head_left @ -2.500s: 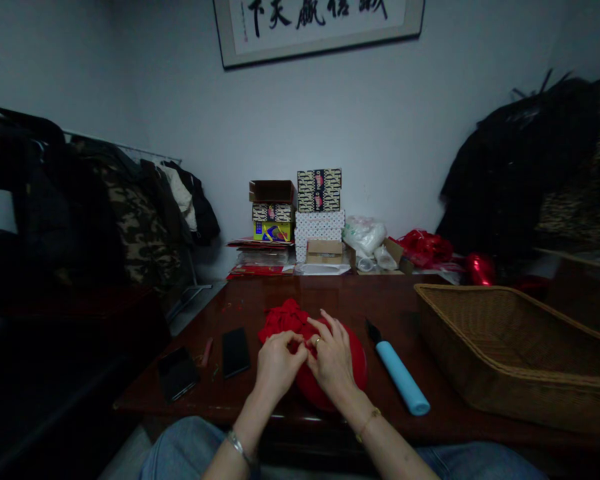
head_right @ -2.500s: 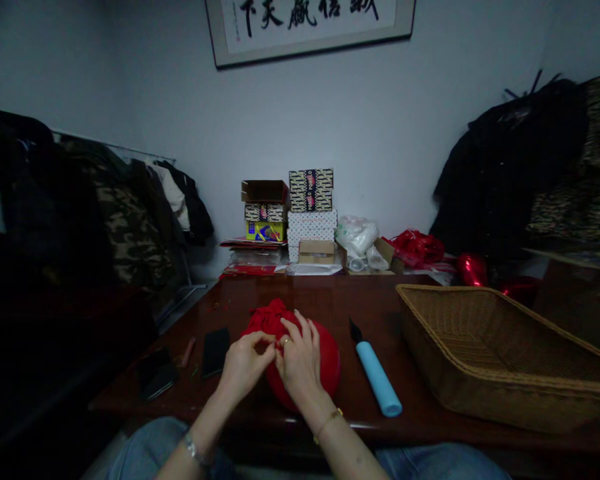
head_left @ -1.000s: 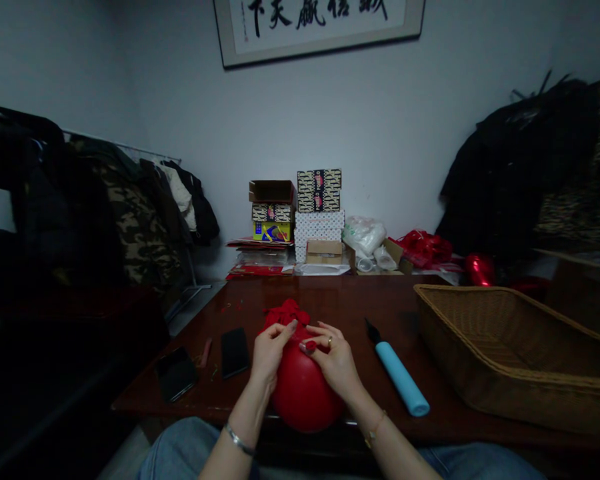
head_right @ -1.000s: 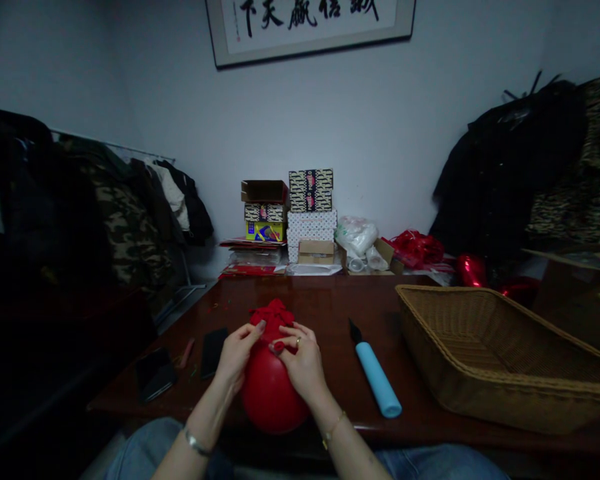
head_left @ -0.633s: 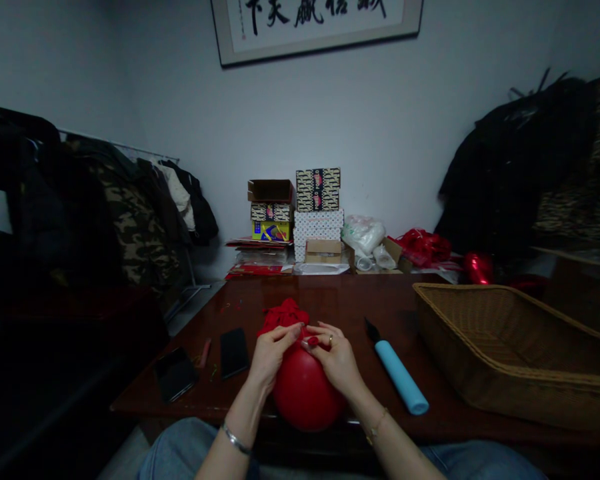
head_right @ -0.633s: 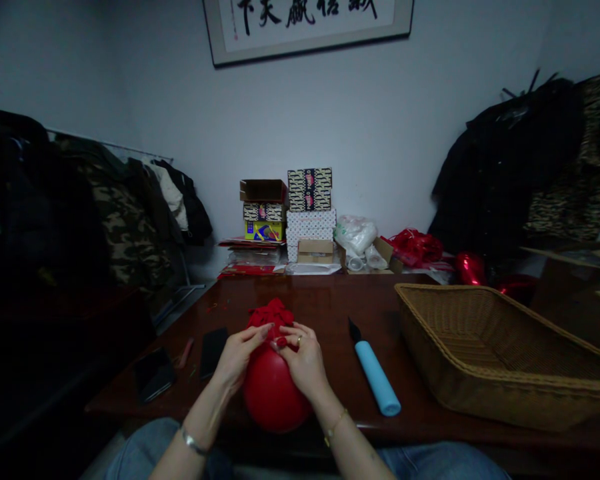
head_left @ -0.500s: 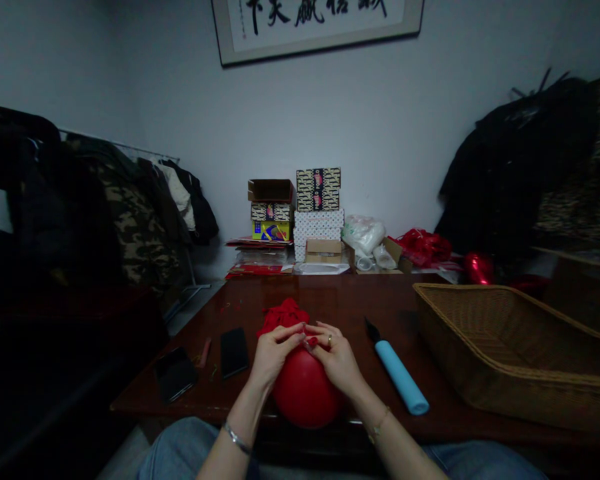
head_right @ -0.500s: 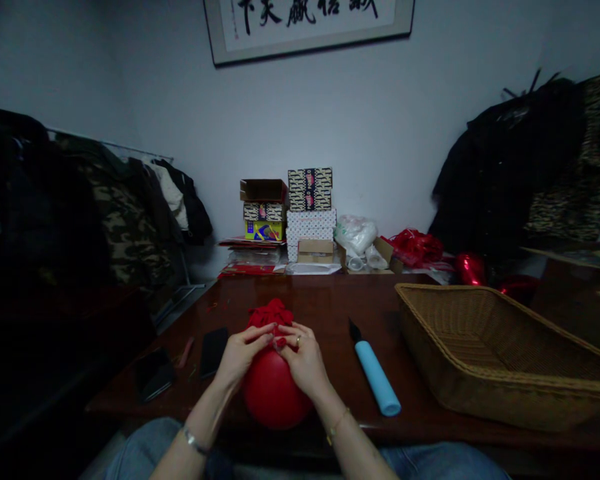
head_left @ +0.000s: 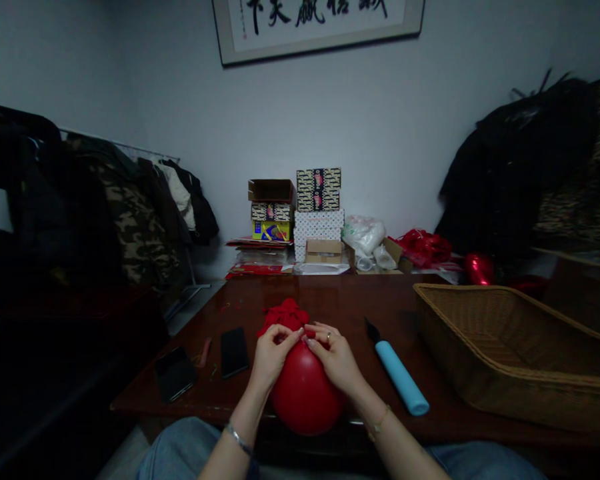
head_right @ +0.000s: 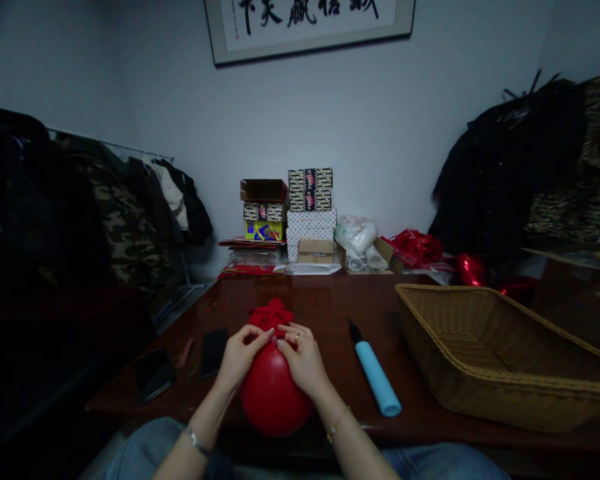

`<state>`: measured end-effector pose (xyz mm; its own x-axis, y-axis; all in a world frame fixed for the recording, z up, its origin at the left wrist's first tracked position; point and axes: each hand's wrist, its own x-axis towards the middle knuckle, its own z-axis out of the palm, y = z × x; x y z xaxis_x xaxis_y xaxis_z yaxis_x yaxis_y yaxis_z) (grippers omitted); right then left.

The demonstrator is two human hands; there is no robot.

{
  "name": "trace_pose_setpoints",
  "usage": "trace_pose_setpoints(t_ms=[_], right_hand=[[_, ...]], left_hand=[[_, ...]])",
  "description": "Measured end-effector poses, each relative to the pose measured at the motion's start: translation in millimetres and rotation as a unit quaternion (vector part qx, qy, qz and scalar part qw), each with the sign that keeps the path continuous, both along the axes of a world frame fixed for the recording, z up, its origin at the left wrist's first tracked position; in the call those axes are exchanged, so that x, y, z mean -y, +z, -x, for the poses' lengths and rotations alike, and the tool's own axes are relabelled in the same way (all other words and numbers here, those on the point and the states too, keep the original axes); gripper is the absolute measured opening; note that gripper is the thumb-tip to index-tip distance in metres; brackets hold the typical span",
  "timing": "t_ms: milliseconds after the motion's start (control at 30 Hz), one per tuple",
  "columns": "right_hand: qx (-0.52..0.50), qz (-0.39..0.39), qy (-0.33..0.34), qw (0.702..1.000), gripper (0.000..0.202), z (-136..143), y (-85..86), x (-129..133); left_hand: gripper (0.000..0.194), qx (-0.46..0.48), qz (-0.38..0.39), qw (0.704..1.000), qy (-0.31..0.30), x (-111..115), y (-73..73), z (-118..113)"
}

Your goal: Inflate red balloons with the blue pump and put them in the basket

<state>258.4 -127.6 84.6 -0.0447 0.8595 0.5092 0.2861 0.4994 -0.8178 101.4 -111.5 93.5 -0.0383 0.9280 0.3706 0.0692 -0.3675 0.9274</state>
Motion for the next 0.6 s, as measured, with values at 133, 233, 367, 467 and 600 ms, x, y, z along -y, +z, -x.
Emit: trace_pose_setpoints(t_ms=[133, 233, 367, 467, 600], right_hand=[[0.010, -0.011, -0.017, 1.000, 0.020, 0.4, 3.7, 1.4], [0.022, -0.020, -0.023, 0.999, 0.019, 1.2, 7.4, 3.5], [0.041, -0.031, -0.036, 0.998, 0.018, 4.9, 9.5, 5.2], [0.052, -0.036, -0.046, 0.997, 0.016, 9.0, 8.1, 5.8], [0.052, -0.035, -0.034, 0.997, 0.017, 11.9, 8.2, 8.2]], left_hand=[[0.017, 0.118, 0.009, 0.992, -0.052, 1.6, -3.1, 1.7], [0.026, 0.106, 0.013, 0.986, -0.125, 7.0, 3.1, 6.8], [0.033, 0.011, -0.009, 0.983, -0.185, 13.1, 14.3, 7.3], [0.030, -0.043, -0.022, 0.991, -0.126, 12.7, 14.6, -0.9], [0.020, 0.008, -0.005, 0.998, -0.063, 10.4, 8.5, -12.2]])
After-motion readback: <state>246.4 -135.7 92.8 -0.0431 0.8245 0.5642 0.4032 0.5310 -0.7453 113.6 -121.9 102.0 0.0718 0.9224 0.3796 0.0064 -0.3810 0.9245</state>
